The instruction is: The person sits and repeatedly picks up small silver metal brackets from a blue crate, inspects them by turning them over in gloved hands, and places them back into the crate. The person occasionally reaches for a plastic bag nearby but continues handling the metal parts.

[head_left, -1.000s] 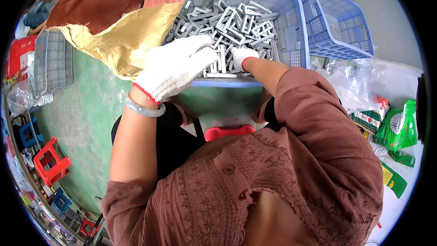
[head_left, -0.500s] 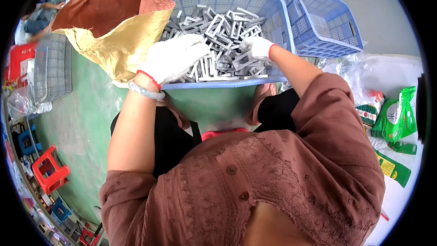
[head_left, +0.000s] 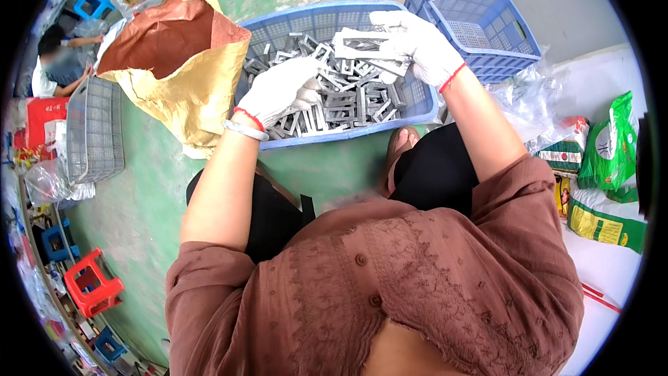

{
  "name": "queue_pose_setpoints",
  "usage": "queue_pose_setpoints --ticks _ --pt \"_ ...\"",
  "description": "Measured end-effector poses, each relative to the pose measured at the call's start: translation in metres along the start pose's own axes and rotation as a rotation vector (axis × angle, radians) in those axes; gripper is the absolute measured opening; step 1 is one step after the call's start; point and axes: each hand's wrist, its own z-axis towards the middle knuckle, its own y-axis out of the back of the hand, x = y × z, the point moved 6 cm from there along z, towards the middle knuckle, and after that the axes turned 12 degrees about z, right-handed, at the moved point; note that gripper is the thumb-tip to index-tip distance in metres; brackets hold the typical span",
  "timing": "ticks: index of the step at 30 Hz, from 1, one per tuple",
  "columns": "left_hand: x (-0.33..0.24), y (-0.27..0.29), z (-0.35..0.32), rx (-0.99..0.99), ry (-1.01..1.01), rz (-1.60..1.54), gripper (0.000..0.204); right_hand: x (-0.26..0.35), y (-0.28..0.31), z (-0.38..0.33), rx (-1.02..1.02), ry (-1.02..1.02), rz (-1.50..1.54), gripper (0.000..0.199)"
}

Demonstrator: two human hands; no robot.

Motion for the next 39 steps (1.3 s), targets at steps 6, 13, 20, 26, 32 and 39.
queue_pose_setpoints --ticks 6,13,20,26,32,39 --pt "-0.023 -0.015 -0.009 0.097 -0.196 -0.158 0.034 -0.016 -0.016 -0.017 -0.032 0.034 0.148 0.036" --pt "-0.033 -0.013 -0.013 -0.195 -0.149 0.04 0.031 -0.032 -0.019 -0.006 -0.075 -0.017 0.256 0.034" --pt "-0.054 -0.009 -0.02 -0.151 -0.76 0.541 0.068 -0.028 -0.021 -0.007 0.086 -0.087 0.353 0.041" --pt "-0.059 -0.011 -0.027 -0.22 -0.751 0.615 0.052 -0.03 -0.027 -0.012 0.203 -0.228 0.536 0.032" --pt "-0.055 -0.01 -0.031 -0.245 -0.688 0.587 0.048 -0.024 -0.04 -0.013 0.135 -0.172 0.53 0.027" --pt "-0.035 -0.008 -0.018 -0.112 -0.473 0.076 0.042 -0.028 -0.039 -0.013 0.086 -0.268 0.503 0.035"
